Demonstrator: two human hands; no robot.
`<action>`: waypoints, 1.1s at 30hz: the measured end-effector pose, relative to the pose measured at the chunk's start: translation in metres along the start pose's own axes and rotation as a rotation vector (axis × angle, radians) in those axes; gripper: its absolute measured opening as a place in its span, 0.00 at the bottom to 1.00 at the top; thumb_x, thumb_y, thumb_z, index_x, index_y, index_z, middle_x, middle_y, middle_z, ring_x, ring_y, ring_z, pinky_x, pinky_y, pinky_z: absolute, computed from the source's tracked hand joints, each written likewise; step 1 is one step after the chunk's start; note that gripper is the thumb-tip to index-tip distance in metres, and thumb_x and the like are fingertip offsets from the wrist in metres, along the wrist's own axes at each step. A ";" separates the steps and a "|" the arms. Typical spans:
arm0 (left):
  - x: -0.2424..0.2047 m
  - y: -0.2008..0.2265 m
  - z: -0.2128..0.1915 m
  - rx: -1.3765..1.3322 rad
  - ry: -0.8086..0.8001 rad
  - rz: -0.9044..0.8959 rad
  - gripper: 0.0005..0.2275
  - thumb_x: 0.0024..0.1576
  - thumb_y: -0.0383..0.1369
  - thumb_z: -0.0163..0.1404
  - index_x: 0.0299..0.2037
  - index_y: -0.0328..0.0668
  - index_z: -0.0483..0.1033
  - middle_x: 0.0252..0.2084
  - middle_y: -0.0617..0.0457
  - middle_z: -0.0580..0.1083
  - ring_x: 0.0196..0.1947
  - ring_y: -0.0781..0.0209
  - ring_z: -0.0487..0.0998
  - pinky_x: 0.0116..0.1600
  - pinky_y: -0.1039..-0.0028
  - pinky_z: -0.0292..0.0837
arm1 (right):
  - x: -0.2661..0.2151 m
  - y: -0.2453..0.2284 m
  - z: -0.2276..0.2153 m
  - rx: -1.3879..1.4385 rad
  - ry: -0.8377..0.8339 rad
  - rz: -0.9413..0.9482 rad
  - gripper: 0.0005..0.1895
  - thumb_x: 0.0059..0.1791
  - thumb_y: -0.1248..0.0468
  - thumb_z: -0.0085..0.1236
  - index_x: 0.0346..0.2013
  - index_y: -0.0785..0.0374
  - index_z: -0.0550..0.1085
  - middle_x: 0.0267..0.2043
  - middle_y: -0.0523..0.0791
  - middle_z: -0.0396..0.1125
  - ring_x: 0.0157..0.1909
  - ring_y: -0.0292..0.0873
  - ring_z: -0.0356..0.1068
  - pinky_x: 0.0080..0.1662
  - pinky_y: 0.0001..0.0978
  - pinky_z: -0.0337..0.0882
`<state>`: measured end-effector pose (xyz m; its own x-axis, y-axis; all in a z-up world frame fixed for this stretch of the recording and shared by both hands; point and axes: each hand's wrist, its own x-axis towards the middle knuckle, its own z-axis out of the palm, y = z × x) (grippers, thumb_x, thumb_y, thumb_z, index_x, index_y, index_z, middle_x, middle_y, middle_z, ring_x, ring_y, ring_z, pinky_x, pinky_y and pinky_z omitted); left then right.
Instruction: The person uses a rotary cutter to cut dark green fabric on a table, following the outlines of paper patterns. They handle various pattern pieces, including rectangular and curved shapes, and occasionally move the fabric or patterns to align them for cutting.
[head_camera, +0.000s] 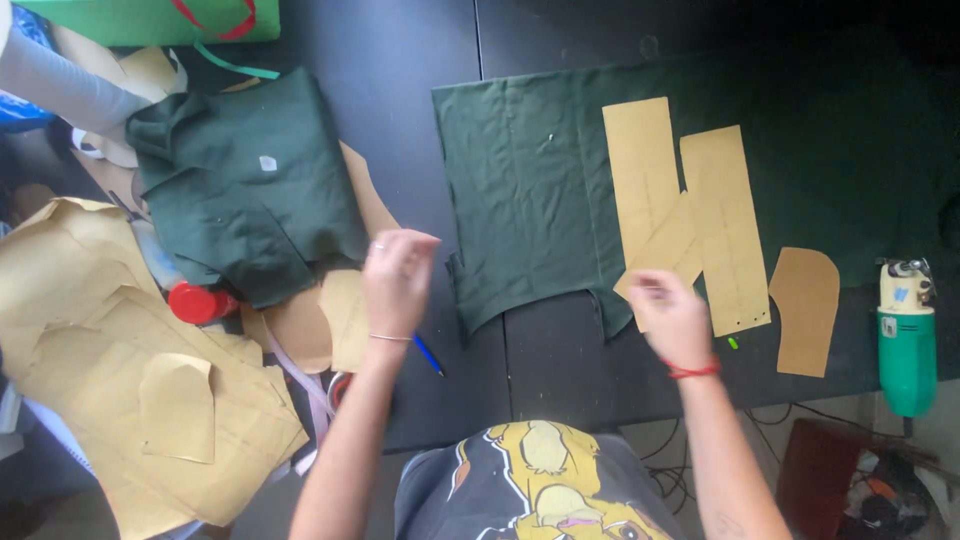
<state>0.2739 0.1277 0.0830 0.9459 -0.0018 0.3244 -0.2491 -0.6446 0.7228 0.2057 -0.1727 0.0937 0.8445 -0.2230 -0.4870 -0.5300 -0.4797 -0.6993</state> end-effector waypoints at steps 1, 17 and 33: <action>-0.013 0.011 0.017 -0.074 -0.057 -0.027 0.05 0.50 0.22 0.44 0.28 0.43 0.71 0.30 0.54 0.68 0.33 0.60 0.68 0.40 0.76 0.61 | -0.004 0.031 -0.029 -0.187 0.296 -0.133 0.10 0.42 0.67 0.51 0.39 0.62 0.70 0.38 0.46 0.65 0.40 0.41 0.64 0.42 0.29 0.64; -0.108 0.124 0.145 0.169 -0.221 0.282 0.05 0.51 0.24 0.45 0.30 0.47 0.70 0.34 0.59 0.69 0.27 0.63 0.68 0.30 0.75 0.56 | -0.004 0.287 -0.250 -0.819 0.844 -0.131 0.29 0.36 0.57 0.68 0.43 0.73 0.69 0.37 0.56 0.61 0.35 0.58 0.63 0.35 0.48 0.63; -0.097 0.164 0.212 -0.307 -0.622 -0.419 0.24 0.42 0.31 0.43 0.52 0.37 0.61 0.59 0.50 0.57 0.55 0.55 0.61 0.52 0.70 0.61 | -0.099 0.152 -0.172 0.787 0.222 -0.090 0.34 0.37 0.57 0.49 0.56 0.60 0.54 0.38 0.53 0.58 0.39 0.51 0.62 0.49 0.53 0.66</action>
<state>0.1857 -0.1397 0.0412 0.8933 -0.2899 -0.3434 0.1907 -0.4474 0.8738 0.0551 -0.3699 0.1253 0.8381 -0.4143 -0.3547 -0.2896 0.2131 -0.9331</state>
